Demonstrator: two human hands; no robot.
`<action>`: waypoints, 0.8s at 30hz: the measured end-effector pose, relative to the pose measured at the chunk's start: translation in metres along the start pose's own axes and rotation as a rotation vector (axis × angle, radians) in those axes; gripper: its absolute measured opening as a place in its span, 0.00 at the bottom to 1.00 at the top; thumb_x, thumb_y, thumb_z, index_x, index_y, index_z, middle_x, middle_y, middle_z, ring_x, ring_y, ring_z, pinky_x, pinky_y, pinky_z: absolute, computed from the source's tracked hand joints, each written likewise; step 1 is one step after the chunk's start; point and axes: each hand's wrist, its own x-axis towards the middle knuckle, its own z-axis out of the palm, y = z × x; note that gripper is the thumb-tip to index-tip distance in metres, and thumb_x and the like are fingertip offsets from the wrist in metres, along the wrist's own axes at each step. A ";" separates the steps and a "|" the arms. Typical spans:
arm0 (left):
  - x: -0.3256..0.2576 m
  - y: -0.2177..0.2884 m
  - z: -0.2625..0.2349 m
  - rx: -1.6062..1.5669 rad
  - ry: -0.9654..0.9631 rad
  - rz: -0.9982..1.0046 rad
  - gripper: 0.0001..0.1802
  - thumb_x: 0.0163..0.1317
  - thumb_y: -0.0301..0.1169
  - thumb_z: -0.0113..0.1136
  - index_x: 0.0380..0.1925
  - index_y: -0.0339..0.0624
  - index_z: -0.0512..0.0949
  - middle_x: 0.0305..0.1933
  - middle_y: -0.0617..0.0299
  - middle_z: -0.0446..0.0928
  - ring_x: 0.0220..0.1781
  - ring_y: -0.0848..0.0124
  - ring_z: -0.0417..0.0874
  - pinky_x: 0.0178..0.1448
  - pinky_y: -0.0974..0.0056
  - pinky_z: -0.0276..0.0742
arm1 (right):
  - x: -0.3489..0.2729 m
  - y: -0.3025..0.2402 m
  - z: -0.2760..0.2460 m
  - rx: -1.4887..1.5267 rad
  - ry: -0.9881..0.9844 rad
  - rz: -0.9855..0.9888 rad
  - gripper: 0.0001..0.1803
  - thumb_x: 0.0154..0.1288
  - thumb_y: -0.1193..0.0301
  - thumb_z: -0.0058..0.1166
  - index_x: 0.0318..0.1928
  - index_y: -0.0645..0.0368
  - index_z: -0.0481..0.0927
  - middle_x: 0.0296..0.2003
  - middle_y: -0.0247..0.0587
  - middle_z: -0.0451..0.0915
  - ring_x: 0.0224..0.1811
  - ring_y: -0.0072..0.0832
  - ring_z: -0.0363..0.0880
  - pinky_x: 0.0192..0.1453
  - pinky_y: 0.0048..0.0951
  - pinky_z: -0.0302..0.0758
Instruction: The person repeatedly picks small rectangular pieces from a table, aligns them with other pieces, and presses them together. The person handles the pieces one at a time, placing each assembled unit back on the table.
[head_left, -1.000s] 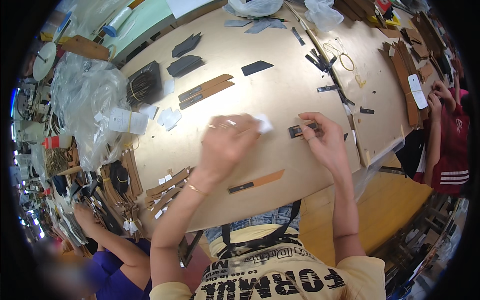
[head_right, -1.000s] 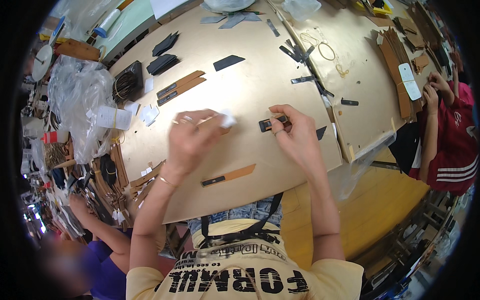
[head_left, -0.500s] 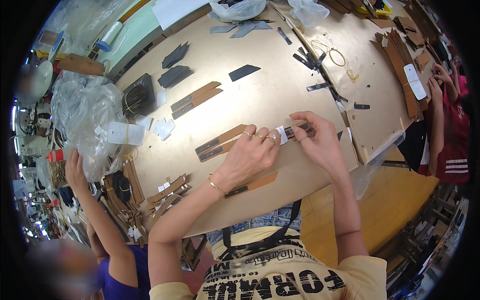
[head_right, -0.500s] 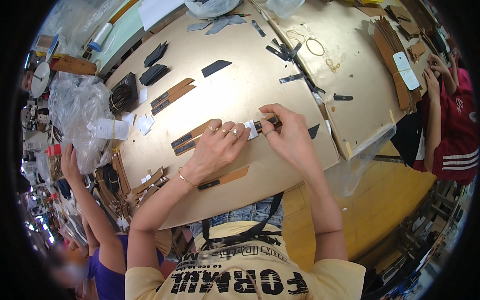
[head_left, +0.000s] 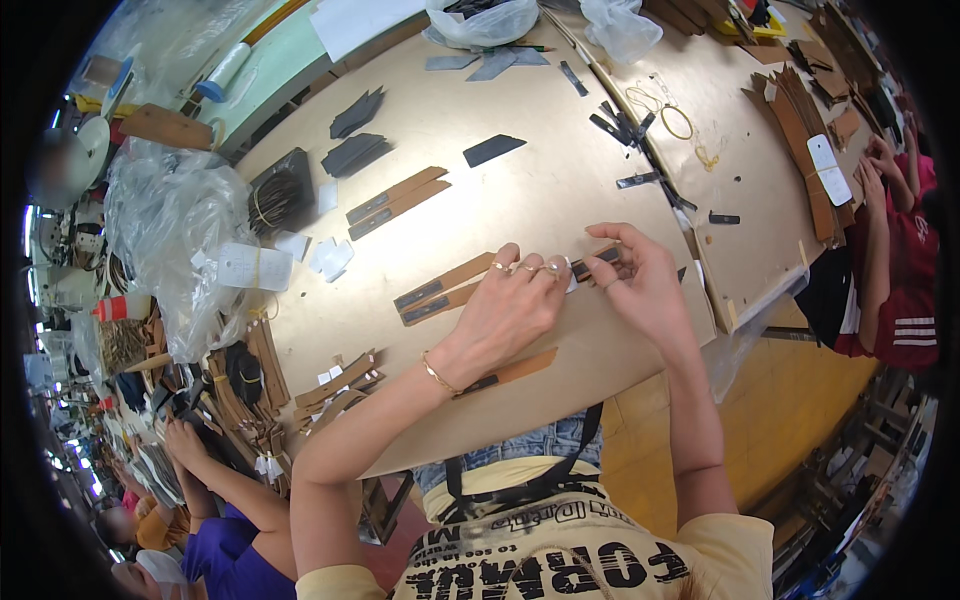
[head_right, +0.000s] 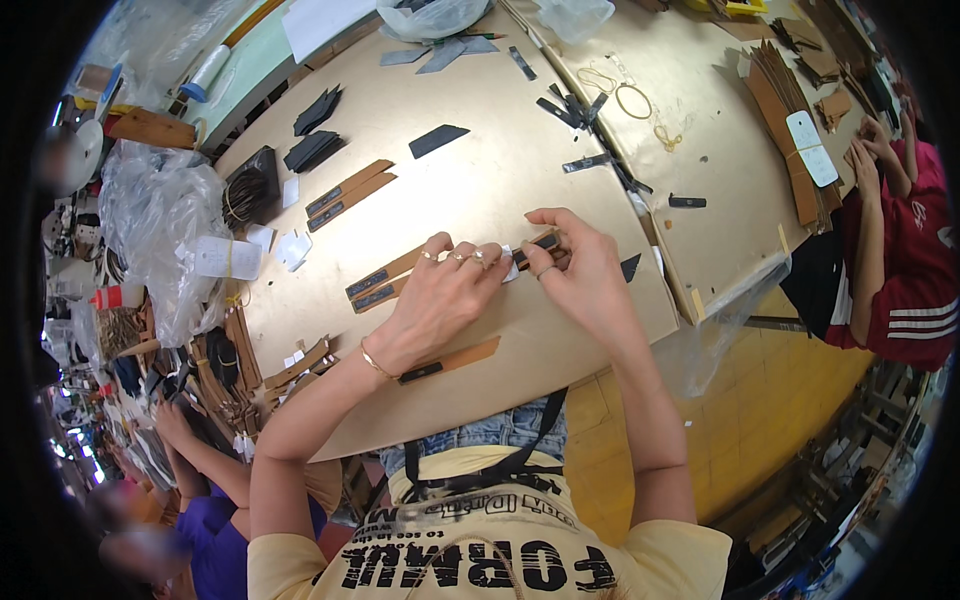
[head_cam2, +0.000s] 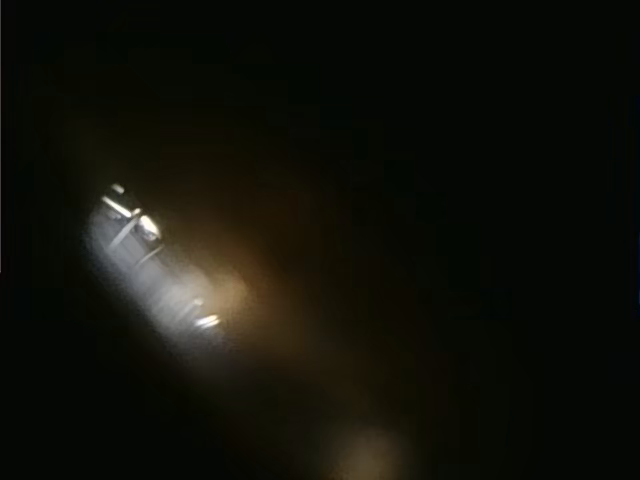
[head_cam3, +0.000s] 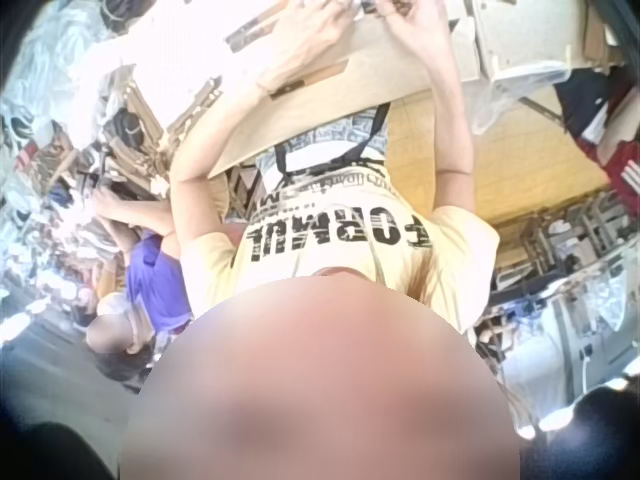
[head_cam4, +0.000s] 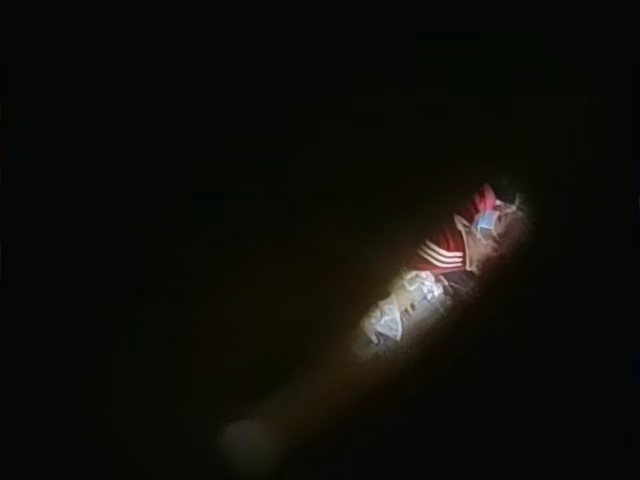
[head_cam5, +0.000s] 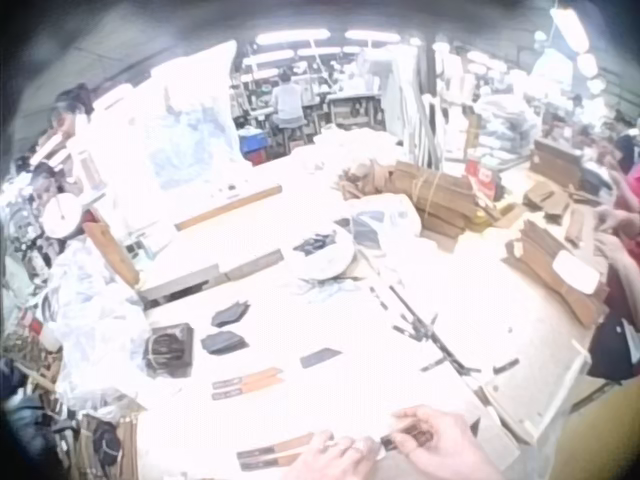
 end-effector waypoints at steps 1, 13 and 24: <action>-0.001 -0.001 0.001 -0.084 0.019 -0.022 0.14 0.62 0.26 0.55 0.48 0.41 0.80 0.45 0.62 0.77 0.43 0.68 0.80 0.57 0.57 0.68 | -0.001 0.000 0.001 -0.010 0.002 -0.011 0.18 0.63 0.78 0.61 0.54 0.65 0.78 0.31 0.37 0.84 0.33 0.16 0.80 0.39 0.18 0.76; -0.008 -0.010 0.000 -0.645 0.101 -0.222 0.14 0.51 0.20 0.65 0.40 0.40 0.83 0.54 0.58 0.80 0.47 0.64 0.82 0.61 0.57 0.70 | -0.028 0.007 0.011 -0.358 -0.021 -0.364 0.18 0.57 0.81 0.60 0.50 0.66 0.83 0.44 0.48 0.81 0.44 0.39 0.81 0.50 0.33 0.79; -0.044 0.024 -0.174 -1.280 0.504 -0.192 0.19 0.52 0.12 0.60 0.44 0.41 0.83 0.57 0.55 0.77 0.45 0.65 0.83 0.50 0.62 0.76 | -0.039 0.004 0.041 -1.094 0.206 -0.599 0.17 0.60 0.76 0.55 0.50 0.61 0.82 0.49 0.43 0.75 0.55 0.41 0.73 0.63 0.45 0.67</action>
